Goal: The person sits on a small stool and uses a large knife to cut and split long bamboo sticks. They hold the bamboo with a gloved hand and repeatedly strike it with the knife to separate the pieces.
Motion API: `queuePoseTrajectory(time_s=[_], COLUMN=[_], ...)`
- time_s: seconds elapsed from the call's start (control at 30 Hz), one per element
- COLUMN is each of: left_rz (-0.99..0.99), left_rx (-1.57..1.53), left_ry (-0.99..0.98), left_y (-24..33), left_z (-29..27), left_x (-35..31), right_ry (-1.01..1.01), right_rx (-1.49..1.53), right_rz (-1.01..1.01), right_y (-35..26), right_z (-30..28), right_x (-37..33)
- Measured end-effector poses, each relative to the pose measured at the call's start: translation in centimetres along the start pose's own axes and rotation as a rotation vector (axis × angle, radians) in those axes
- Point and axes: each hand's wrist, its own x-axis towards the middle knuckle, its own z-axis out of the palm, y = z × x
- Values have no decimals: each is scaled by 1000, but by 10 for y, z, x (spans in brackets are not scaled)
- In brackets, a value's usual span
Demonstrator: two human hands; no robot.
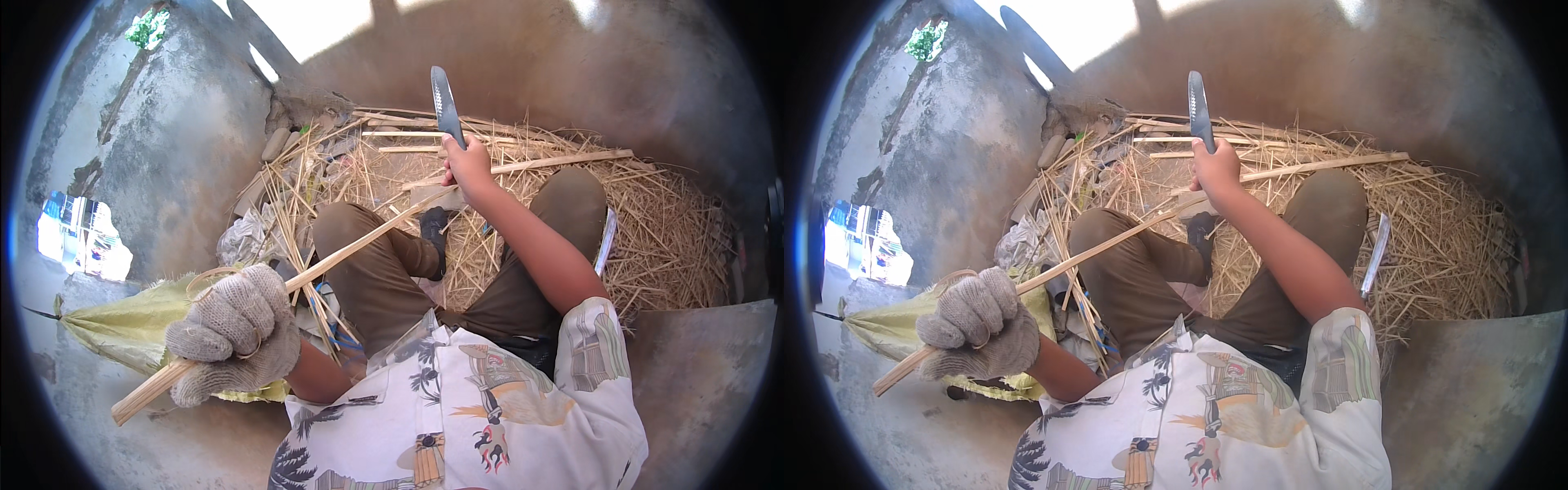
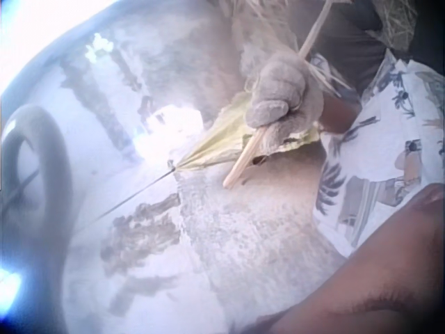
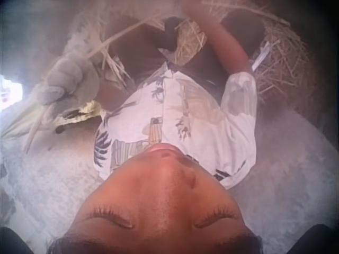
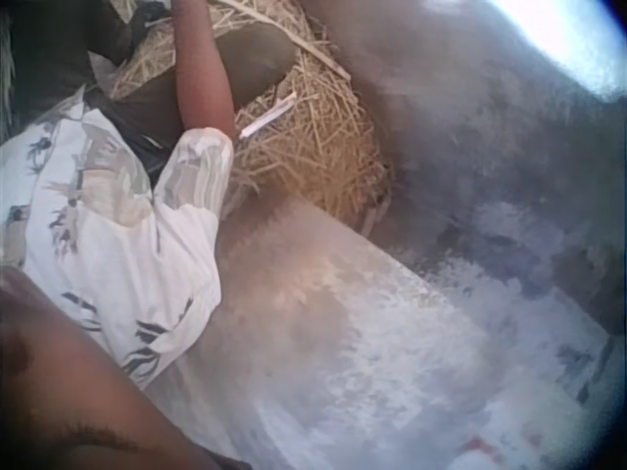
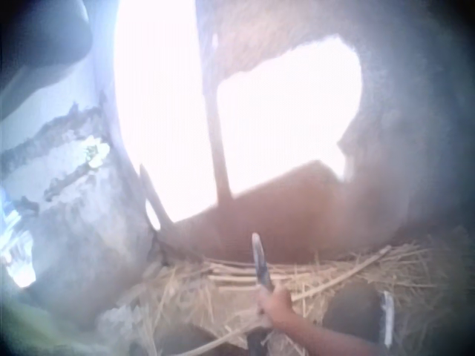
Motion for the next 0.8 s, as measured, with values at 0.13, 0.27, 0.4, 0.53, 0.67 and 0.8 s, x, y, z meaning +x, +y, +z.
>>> queuePoseTrajectory(time_s=[0.13,0.27,0.4,0.53,0.67,0.8], left_rz=[-25,-34,-49,-72,-70,-98], left_rx=[44,23,-5,-45,139,174], left_ry=[56,77,108,99,157,149], left_y=[-7,-23,-31,-37,-51,-64], left_z=[9,12,7,6,12,9], left_x=[0,-4,-5,-5,-15,-15], right_ry=[-5,-52,-90,-133,-115,-46], right_rx=[105,278,277,284,288,297], right_rz=[59,261,232,197,207,174], right_y=[-11,-24,-32,-37,-38,-41], right_z=[-10,-23,-19,-20,-24,-16], right_x=[-1,6,1,-6,-6,-6])
